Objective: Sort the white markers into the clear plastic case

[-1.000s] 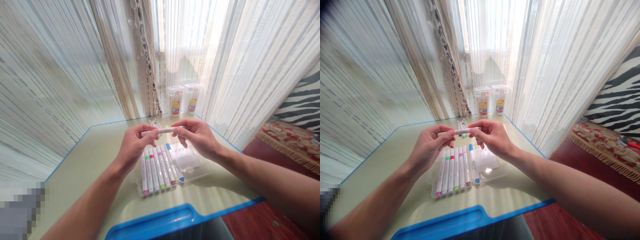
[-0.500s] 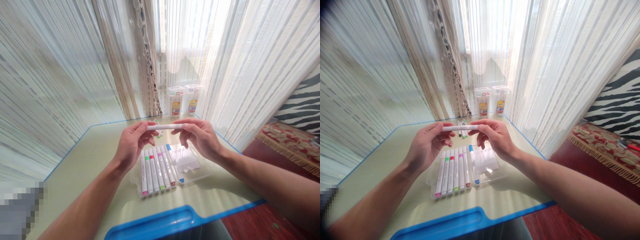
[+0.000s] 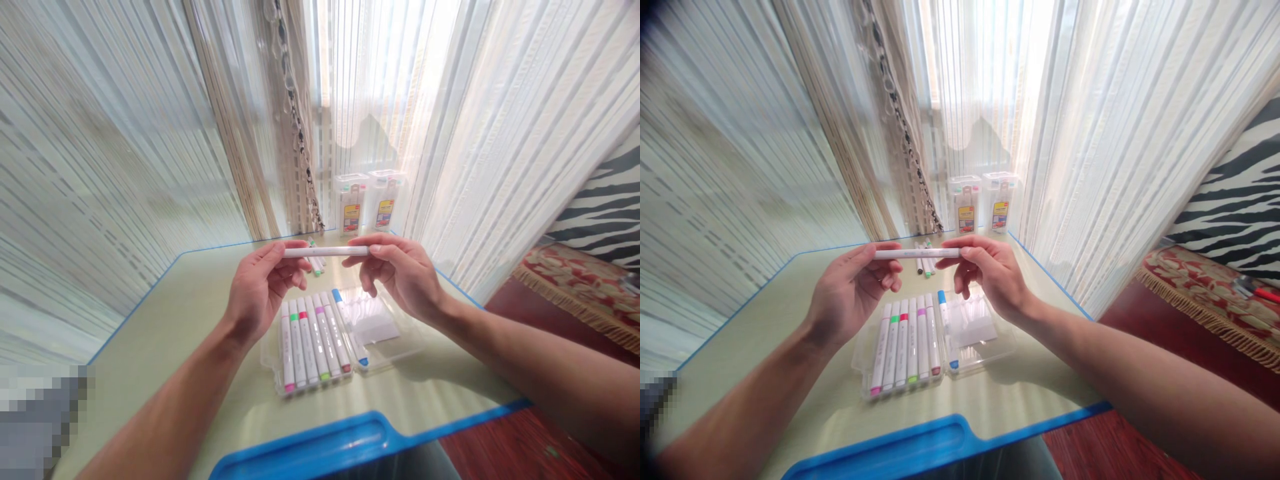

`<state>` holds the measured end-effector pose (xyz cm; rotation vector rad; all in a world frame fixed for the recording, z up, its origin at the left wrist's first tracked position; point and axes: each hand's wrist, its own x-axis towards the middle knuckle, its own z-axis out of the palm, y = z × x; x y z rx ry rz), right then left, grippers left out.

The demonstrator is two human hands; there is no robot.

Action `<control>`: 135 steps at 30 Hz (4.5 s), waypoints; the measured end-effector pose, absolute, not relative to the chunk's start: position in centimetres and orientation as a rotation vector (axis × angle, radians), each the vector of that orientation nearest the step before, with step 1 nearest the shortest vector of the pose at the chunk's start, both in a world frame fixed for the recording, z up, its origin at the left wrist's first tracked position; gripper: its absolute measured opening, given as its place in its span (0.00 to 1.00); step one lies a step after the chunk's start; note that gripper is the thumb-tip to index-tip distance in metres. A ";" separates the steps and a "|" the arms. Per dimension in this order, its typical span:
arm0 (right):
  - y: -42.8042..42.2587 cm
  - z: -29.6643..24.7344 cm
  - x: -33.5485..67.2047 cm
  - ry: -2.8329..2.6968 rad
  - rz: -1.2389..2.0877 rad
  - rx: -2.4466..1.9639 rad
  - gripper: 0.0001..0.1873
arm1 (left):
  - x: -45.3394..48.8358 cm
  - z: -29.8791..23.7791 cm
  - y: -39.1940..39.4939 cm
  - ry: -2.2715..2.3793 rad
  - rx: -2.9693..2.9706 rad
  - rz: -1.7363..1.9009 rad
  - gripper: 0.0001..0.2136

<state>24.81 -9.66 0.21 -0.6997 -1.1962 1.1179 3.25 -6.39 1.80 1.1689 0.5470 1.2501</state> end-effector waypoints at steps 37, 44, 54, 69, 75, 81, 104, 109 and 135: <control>-9.6 -0.1 24.3 -1.373 0.902 -0.781 0.15 | 3.4 1.2 -6.7 0.706 1.679 1.231 0.11; -9.4 -0.2 24.4 -1.361 0.939 -0.759 0.14 | 3.4 1.0 -6.5 0.690 1.625 1.235 0.13; -9.0 -0.5 24.6 -1.263 0.980 -0.758 0.14 | 3.0 1.1 -6.1 0.590 1.346 1.246 0.12; -9.4 -0.5 24.5 -1.353 0.922 -0.857 0.17 | 3.3 1.0 -6.4 0.764 1.624 1.160 0.13; -9.5 -0.4 24.4 -1.353 0.909 -0.862 0.18 | 3.2 1.2 -6.4 0.739 1.618 1.189 0.12; -9.4 -0.3 24.5 -1.332 0.936 -0.770 0.13 | 3.0 1.1 -6.1 0.727 1.535 1.239 0.12; -9.2 -0.3 24.8 -1.232 0.974 -0.804 0.14 | 2.7 1.6 -6.1 0.587 1.272 1.236 0.11; -9.2 -0.3 24.8 -1.243 0.969 -0.812 0.14 | 2.7 1.4 -6.1 0.598 1.288 1.237 0.12; -8.9 -0.8 22.4 -1.478 0.864 -0.954 0.22 | 3.4 -0.3 -6.4 0.758 1.793 1.137 0.14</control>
